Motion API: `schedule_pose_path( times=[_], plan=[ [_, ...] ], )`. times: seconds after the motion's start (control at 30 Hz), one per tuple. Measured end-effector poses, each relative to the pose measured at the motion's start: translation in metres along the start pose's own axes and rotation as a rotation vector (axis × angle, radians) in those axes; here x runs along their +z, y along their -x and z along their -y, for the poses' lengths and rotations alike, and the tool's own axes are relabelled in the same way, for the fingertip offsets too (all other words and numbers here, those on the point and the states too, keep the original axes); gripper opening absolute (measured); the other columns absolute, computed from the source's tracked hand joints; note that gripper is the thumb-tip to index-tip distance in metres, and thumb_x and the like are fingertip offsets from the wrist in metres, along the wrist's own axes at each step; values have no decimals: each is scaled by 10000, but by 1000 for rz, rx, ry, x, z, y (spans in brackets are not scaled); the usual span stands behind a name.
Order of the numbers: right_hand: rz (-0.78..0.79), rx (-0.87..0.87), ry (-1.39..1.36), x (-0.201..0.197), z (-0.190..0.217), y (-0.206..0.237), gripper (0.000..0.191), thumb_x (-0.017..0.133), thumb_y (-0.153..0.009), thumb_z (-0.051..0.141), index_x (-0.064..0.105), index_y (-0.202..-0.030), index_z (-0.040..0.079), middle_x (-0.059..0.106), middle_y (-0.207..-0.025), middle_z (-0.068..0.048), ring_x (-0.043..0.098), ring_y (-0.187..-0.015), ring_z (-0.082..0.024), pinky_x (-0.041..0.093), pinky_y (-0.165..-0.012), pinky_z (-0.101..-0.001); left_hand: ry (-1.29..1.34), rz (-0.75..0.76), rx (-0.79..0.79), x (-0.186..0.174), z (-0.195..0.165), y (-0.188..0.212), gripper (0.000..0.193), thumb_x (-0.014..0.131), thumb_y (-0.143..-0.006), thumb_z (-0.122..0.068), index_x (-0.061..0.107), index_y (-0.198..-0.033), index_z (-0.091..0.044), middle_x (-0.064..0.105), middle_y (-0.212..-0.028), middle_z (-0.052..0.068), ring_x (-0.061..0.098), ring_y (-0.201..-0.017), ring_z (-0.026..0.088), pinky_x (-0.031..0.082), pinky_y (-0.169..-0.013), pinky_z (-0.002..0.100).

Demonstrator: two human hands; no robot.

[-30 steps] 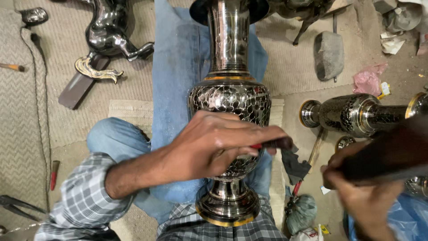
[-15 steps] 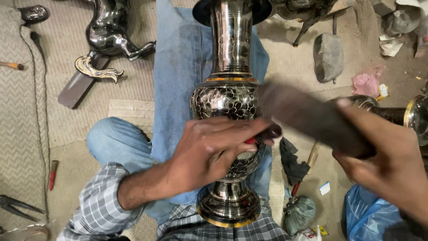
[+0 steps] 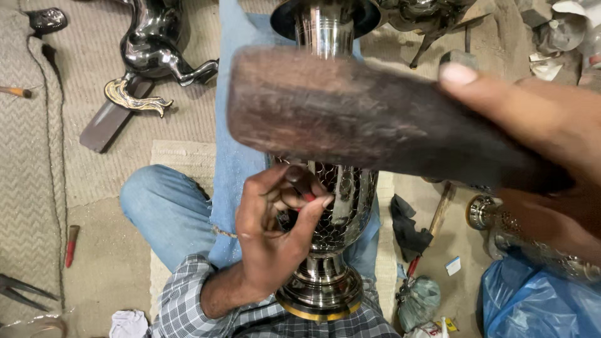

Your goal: The person uses a chisel and hammer to engrave a decorative pattern onto a metal vase. They repeatedly strike the chisel against the vase surface to create a textured design.

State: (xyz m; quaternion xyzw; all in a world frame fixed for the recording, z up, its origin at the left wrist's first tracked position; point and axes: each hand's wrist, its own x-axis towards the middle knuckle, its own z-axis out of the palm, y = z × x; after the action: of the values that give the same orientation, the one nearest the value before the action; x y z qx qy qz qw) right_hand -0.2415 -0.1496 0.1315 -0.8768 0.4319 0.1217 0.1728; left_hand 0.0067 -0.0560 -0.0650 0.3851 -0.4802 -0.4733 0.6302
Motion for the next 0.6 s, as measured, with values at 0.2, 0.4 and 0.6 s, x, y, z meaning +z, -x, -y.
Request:
schedule_pose_path(
  times=[0.2, 0.4, 0.6],
  plan=[
    [63, 281, 26, 18, 11, 25, 1078, 823, -654, 89, 337, -1599, 273, 681, -834, -64, 698, -676, -188, 562, -641, -370, 93, 136, -2, -6, 5, -15, 398, 748, -979, 16, 534, -1315, 6, 738, -1090, 121, 685, -801, 96, 570, -651, 191],
    [-472, 539, -221, 122, 20, 90, 922, 823, -736, 85, 426, -1568, 52, 722, -962, -136, 704, -788, -190, 578, -692, -329, -113, 735, 282, -6, 9, -59, 489, 582, -1044, 59, 582, -1470, -181, 749, -1304, 77, 761, -850, 118, 574, -620, 228],
    [-941, 671, -440, 211, 46, 134, 387, 853, -843, -22, 571, -1107, -1, 677, -955, -153, 680, -838, -171, 585, -808, -316, -91, 1219, 224, 9, 6, -99, 511, 735, -931, -156, 620, -1421, -246, 764, -1264, 5, 663, -571, 142, 525, -441, 291]
  ],
)
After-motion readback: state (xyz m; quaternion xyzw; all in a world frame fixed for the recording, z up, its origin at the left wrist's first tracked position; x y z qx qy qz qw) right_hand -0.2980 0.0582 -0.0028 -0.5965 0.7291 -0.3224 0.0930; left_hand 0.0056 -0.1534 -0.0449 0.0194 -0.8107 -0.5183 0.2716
